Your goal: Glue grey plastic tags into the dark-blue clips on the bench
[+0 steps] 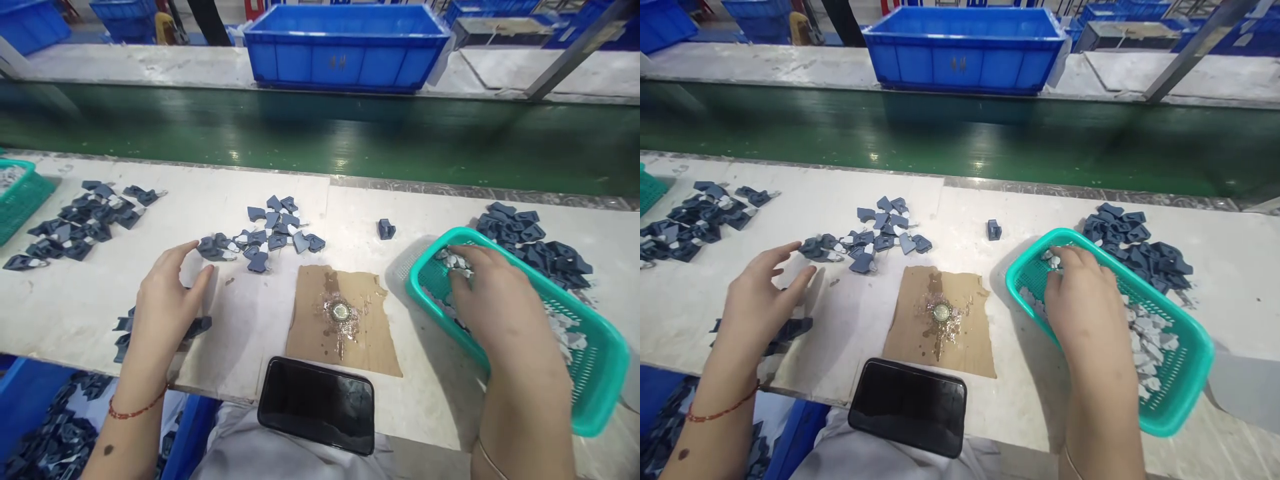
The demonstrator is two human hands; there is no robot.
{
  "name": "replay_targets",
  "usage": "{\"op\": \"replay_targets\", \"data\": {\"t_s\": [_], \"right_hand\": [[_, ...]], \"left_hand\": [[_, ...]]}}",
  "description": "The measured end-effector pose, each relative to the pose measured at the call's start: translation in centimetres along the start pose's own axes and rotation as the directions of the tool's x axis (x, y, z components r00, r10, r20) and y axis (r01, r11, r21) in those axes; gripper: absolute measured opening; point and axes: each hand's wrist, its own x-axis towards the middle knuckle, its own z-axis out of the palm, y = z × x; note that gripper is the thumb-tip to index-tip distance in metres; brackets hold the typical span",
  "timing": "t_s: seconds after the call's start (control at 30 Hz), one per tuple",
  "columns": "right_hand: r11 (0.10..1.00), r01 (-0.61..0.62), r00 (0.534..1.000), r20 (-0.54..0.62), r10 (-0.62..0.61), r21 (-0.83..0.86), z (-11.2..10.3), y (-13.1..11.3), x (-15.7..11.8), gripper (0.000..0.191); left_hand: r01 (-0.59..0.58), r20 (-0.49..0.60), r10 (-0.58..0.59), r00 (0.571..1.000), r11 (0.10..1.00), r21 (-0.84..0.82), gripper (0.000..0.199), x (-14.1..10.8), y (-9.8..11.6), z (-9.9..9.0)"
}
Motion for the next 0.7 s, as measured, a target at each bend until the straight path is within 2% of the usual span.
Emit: {"op": "replay_targets", "data": {"t_s": [0.1,0.17,0.27,0.37,0.47,0.57,0.7], "right_hand": [[1.0,0.024,0.999,0.049,-0.023,-0.019,0.8,-0.3,0.4,0.052],[1.0,0.002,0.999,0.054,0.0,-0.029,1.0,-0.5,0.5,0.052],[0.999,-0.039,0.997,0.069,0.041,-0.036,0.9,-0.6,0.7,0.044],[0.998,-0.059,0.992,0.114,0.062,-0.031,0.7,-0.5,0.7,0.029],[0.998,-0.067,0.988,0.141,0.069,-0.02,0.7,-0.3,0.4,0.021],[0.994,-0.103,0.991,0.093,0.099,0.032,0.7,0.1,0.2,0.017],[0.969,-0.195,0.977,-0.055,0.205,0.154,0.3,0.0,-0.2,0.017]], "left_hand": [[-0.015,-0.055,0.017,0.998,0.999,0.038,0.038,-0.1,-1.1,-0.3],[-0.036,-0.038,0.038,0.999,0.998,0.054,0.035,-0.4,-1.9,-0.8],[-0.157,0.076,0.152,0.985,0.985,0.071,0.036,-1.0,-3.6,-2.0],[-0.297,0.188,0.28,0.941,0.953,0.068,0.039,-1.9,-5.0,-3.1],[-0.367,0.273,0.337,0.901,0.928,0.067,0.039,-3.3,-5.7,-3.6],[-0.425,0.3,0.384,0.873,0.902,0.08,0.033,-4.3,-6.0,-3.4],[-0.474,0.28,0.428,0.859,0.872,0.122,0.021,-4.6,-6.4,-3.2]]}}
